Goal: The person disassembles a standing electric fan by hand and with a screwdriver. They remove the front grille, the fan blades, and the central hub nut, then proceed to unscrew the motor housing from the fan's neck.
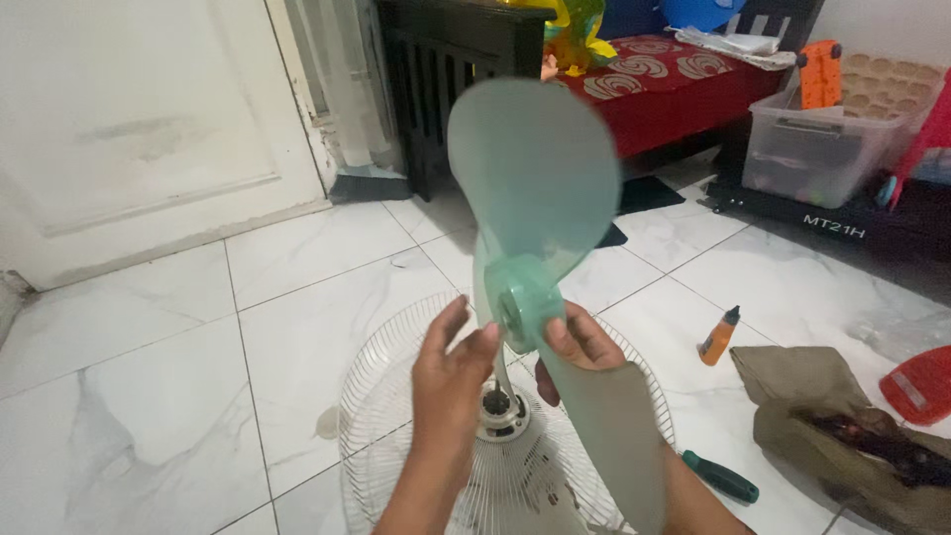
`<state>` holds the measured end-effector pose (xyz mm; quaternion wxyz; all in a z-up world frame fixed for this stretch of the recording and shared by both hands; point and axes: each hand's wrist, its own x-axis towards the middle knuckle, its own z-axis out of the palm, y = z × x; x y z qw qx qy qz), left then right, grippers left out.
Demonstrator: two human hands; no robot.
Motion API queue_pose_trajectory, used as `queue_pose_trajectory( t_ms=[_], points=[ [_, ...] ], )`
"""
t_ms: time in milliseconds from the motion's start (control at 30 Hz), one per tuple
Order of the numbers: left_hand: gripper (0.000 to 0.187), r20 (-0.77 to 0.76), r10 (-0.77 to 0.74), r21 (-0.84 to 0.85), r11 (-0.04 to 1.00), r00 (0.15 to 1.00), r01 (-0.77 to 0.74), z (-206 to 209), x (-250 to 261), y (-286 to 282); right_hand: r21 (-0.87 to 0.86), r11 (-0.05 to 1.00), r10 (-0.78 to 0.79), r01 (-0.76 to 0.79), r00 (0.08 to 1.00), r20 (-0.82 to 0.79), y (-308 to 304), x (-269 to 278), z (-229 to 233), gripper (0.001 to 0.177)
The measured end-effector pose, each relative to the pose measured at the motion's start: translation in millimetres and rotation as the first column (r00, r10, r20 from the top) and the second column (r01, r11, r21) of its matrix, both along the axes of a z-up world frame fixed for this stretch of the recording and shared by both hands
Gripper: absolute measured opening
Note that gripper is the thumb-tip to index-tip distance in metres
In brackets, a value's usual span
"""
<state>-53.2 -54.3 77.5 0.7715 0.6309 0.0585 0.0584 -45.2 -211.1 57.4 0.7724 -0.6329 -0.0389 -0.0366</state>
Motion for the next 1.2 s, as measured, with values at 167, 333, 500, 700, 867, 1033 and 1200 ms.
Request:
queue_pose_trajectory(
  t_ms=[167,333,500,700,867,1033,1200],
  points=[
    [0.071,0.232,-0.032,0.042,0.999,0.972,0.023,2.1,4.7,-7.9,0.113,0.992,0.056,-0.058,0.998,0.017,0.3,11.4,-7.1,0.064],
    [0.082,0.466,-0.008,0.593,0.745,0.885,-0.305,3.3,-4.3,16.1,0.582,0.784,0.314,-0.215,0.946,-0.074,12.3,9.2,-32.2,0.061],
    [0.1,0.528,-0.092,0.751,0.515,0.844,-0.413,6.6,-12.5,33.6,0.648,0.729,0.378,-0.223,0.92,-0.109,27.9,7.8,-43.6,0.058],
    [0.095,0.519,-0.09,0.768,0.485,0.85,-0.417,11.8,-17.2,65.9,0.634,0.734,0.438,-0.243,0.883,-0.169,55.9,7.8,-42.5,0.057],
    [0.09,0.528,-0.02,0.785,0.393,0.849,-0.479,8.8,-19.6,105.7,0.578,0.766,0.481,-0.282,0.848,-0.222,98.6,11.5,-38.3,0.056],
    [0.089,0.493,0.074,0.807,0.333,0.867,-0.487,-5.6,-23.1,154.0,0.485,0.829,0.459,-0.28,0.836,-0.302,120.1,12.6,-30.6,0.055],
    [0.089,0.424,0.19,0.842,0.278,0.885,-0.463,-30.7,-26.8,201.3,0.383,0.904,0.345,-0.191,0.855,-0.387,118.9,5.7,-22.6,0.057]
  ],
)
